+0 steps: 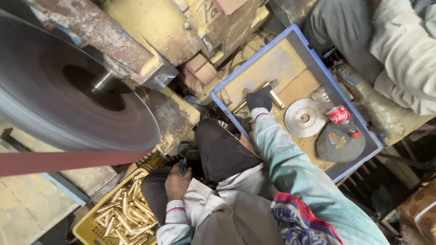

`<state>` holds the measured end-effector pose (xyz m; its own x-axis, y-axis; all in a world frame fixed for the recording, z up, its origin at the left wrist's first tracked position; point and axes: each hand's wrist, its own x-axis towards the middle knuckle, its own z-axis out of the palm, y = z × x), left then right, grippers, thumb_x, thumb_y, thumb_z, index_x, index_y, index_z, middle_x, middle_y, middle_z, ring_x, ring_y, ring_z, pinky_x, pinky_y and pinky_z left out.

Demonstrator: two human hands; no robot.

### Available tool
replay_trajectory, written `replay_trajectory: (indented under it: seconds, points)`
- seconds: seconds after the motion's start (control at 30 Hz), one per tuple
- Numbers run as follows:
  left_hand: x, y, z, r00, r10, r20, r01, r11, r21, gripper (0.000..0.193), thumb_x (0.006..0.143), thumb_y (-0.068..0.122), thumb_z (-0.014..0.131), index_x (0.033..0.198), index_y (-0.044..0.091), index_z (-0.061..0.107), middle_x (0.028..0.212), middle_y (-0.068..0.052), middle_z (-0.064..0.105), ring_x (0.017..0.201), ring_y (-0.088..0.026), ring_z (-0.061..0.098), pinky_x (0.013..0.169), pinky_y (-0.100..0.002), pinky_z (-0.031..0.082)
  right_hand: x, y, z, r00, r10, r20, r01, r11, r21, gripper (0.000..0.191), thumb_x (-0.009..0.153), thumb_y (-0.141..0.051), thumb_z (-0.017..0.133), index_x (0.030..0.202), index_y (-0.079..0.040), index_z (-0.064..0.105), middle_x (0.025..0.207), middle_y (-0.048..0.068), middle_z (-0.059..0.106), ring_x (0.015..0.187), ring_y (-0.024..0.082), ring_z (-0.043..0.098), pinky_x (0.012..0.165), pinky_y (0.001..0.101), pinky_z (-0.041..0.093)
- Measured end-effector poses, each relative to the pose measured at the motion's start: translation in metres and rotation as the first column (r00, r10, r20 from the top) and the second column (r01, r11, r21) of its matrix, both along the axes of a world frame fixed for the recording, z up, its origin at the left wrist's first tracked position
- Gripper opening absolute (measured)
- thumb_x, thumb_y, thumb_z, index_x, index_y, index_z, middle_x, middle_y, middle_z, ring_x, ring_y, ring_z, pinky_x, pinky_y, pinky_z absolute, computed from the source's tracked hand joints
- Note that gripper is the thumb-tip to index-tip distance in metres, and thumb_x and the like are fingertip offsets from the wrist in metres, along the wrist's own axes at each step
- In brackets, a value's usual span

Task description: The person sits on the floor and uses a belt sander to polish brass-colored metal parts. They pick up each part from a yellow basket, press it against the moving belt, rotate it to smooth different surfaces, and place the finished part into a blue crate.

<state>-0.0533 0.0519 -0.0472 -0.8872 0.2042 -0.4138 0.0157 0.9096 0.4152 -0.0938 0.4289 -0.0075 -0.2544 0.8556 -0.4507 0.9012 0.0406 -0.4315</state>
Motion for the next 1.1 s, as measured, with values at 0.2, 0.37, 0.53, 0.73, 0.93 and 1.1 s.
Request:
replay_trajectory:
  seconds: [0.2, 0.37, 0.53, 0.73, 0.93, 1.1]
  points:
    - [0.001, -0.008, 0.006, 0.998, 0.037, 0.041, -0.038, 0.999, 0.019, 0.046, 0.082, 0.039, 0.075, 0.117, 0.009, 0.07, 0.108, -0.02, 0.074, 0.1, -0.041, 0.069, 0.085, -0.05, 0.055, 0.014, -0.01, 0.021, 0.91, -0.32, -0.265, 0.256, 0.935, -0.247, 0.078, 0.084, -0.022, 0.07, 0.146, 0.001, 0.029, 0.109, 0.026, 0.068, 0.088, 0.044, 0.076, 0.074, 0.0482, 0.064]
    - [0.01, -0.02, 0.003, 0.986, 0.15, -0.073, -0.115, 0.928, 0.353, 0.048, 0.084, 0.031, 0.077, 0.119, -0.001, 0.068, 0.105, -0.021, 0.075, 0.095, -0.037, 0.071, 0.083, -0.044, 0.057, 0.058, -0.007, 0.04, 0.49, -0.476, -0.73, 0.175, 0.875, -0.452, 0.075, 0.083, -0.006, 0.074, 0.142, -0.005, 0.028, 0.117, 0.019, 0.062, 0.09, 0.028, 0.072, 0.074, 0.044, 0.065]
    - [0.037, -0.026, 0.015, 0.732, 0.293, 0.615, -0.677, 0.208, 0.706, 0.038, 0.094, 0.016, 0.07, 0.124, -0.006, 0.066, 0.113, -0.011, 0.073, 0.098, -0.021, 0.069, 0.086, -0.031, 0.055, 0.105, -0.021, 0.039, 0.274, -0.41, -0.87, -0.133, 0.88, -0.457, 0.06, 0.089, -0.001, 0.072, 0.136, -0.003, 0.036, 0.116, 0.019, 0.064, 0.093, 0.025, 0.073, 0.082, 0.0426, 0.065]
    - [0.095, 0.005, 0.027, 0.653, -0.089, 0.752, -0.736, 0.16, 0.658, 0.042, 0.092, 0.018, 0.069, 0.128, -0.003, 0.065, 0.121, -0.012, 0.071, 0.108, -0.02, 0.069, 0.095, -0.031, 0.053, 0.137, -0.09, 0.026, 0.415, -0.076, -0.907, -0.364, 0.899, -0.242, 0.042, 0.095, -0.001, 0.074, 0.13, -0.001, 0.051, 0.112, 0.019, 0.069, 0.095, 0.024, 0.073, 0.084, 0.0394, 0.064]
    - [0.108, 0.002, 0.03, 0.559, -0.199, 0.805, -0.82, 0.016, 0.572, 0.052, 0.1, 0.042, 0.056, 0.13, 0.0, 0.062, 0.121, -0.008, 0.071, 0.109, -0.02, 0.068, 0.096, -0.037, 0.053, 0.157, -0.183, 0.038, 0.344, 0.297, -0.891, -0.702, 0.711, -0.033, 0.025, 0.101, 0.0, 0.077, 0.124, 0.002, 0.067, 0.109, 0.019, 0.075, 0.096, 0.022, 0.074, 0.087, 0.0362, 0.063]
    - [0.106, -0.006, 0.032, 0.441, -0.191, 0.877, -0.876, -0.303, 0.375, 0.053, 0.1, 0.05, 0.051, 0.126, 0.005, 0.064, 0.116, -0.009, 0.072, 0.106, -0.023, 0.069, 0.095, -0.039, 0.054, 0.153, -0.237, 0.066, 0.21, 0.091, -0.973, -0.908, 0.388, -0.159, 0.077, 0.091, -0.006, 0.076, 0.156, -0.003, 0.035, 0.144, 0.01, 0.058, 0.128, 0.016, 0.059, 0.105, 0.0313, 0.051]
